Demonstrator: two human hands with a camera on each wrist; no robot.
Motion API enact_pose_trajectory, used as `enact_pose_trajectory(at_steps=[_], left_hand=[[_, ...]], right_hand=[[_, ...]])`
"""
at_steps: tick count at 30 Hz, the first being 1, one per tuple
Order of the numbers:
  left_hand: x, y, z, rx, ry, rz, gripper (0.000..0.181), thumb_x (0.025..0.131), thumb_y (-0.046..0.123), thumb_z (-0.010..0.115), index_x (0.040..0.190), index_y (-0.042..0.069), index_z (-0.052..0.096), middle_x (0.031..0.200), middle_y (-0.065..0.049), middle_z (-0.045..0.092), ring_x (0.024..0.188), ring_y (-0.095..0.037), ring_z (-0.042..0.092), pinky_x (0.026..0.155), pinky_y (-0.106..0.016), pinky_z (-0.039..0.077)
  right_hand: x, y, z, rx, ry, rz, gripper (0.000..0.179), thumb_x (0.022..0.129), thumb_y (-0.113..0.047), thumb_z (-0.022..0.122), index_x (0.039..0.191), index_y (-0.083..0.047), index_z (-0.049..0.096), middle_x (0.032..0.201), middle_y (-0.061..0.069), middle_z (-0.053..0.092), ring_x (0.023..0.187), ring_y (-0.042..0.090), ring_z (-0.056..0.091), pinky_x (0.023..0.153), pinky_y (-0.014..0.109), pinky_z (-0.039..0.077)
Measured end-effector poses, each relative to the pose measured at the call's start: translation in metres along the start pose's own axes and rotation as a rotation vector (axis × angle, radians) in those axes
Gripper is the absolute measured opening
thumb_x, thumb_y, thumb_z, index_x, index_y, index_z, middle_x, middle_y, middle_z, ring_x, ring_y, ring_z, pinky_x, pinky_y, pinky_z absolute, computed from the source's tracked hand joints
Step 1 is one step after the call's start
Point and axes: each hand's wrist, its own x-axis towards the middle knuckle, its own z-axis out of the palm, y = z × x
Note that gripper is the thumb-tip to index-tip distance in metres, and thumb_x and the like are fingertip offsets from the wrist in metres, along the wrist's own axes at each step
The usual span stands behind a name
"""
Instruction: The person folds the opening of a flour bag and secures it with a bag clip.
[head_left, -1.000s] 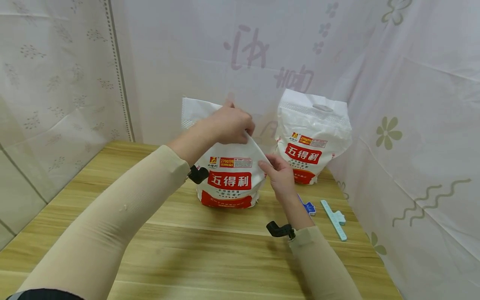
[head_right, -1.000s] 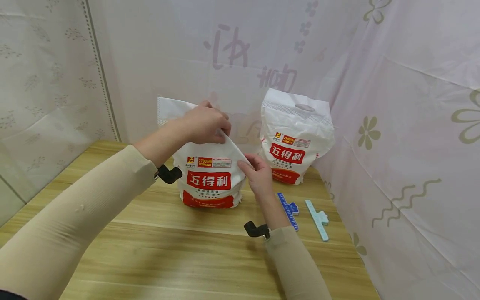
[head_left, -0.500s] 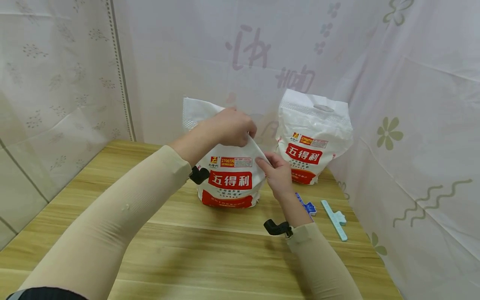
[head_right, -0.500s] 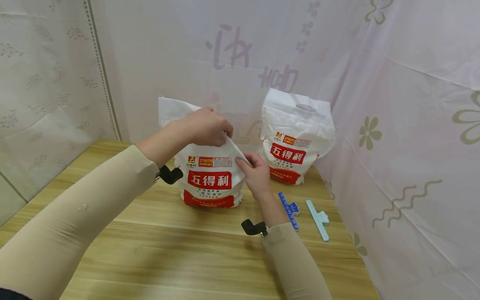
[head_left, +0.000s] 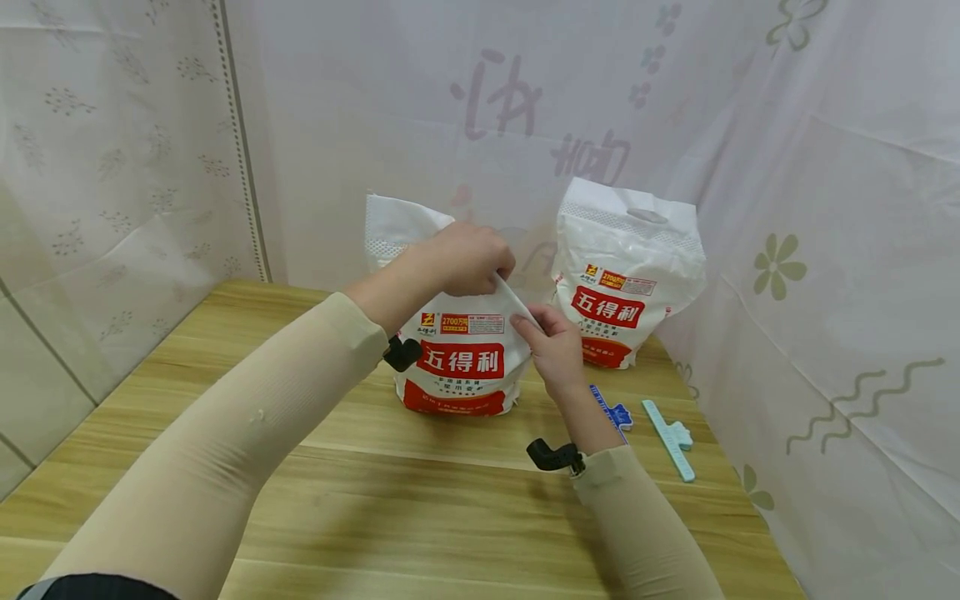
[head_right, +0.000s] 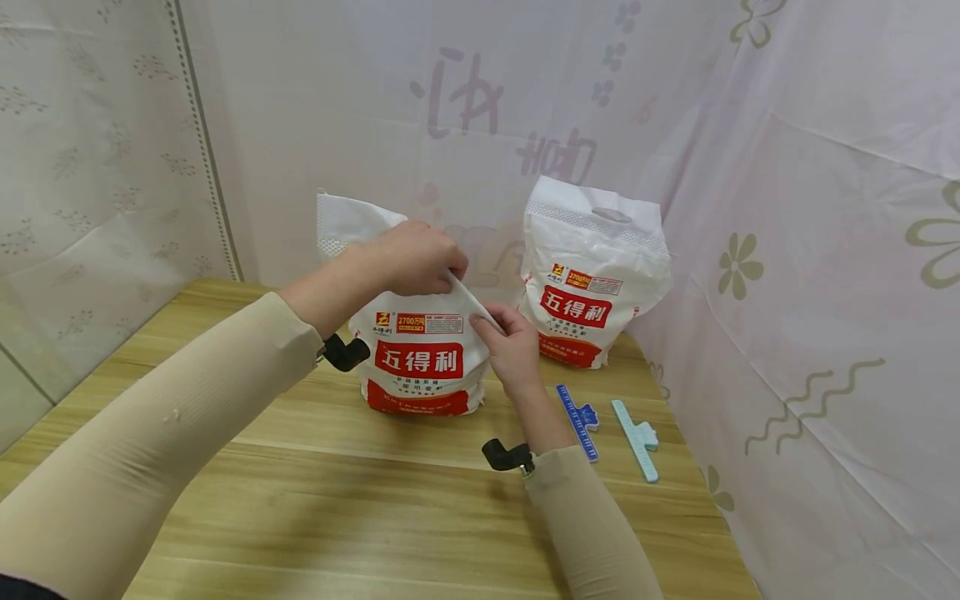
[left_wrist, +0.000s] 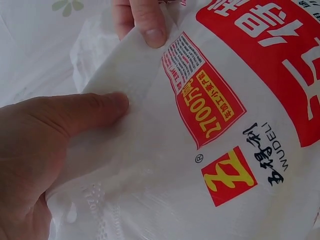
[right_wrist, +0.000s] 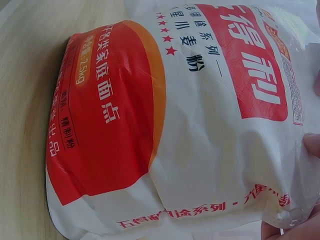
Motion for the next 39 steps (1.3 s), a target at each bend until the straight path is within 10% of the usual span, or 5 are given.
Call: enact_pose_trajectory(at_steps=[39], left_hand=[[-0.0009, 0.0034, 0.0092, 0.002, -0.001, -0.014, 0.007, 0.101, 0.02, 0.078, 0.107, 0.019, 0.075, 0.103, 0.001, 0.075, 0.102, -0.026, 0.062, 0.106, -0.044, 0.047]], right_hand=[[-0.0007, 0.0013, 0.0011, 0.005, 0.007, -0.022, 0.023, 0.105, -0.022, 0.077, 0.122, -0.007, 0.076, 0.122, 0.005, 0.077, 0.111, 0.024, 0.072, 0.092, 0.027, 0.065]])
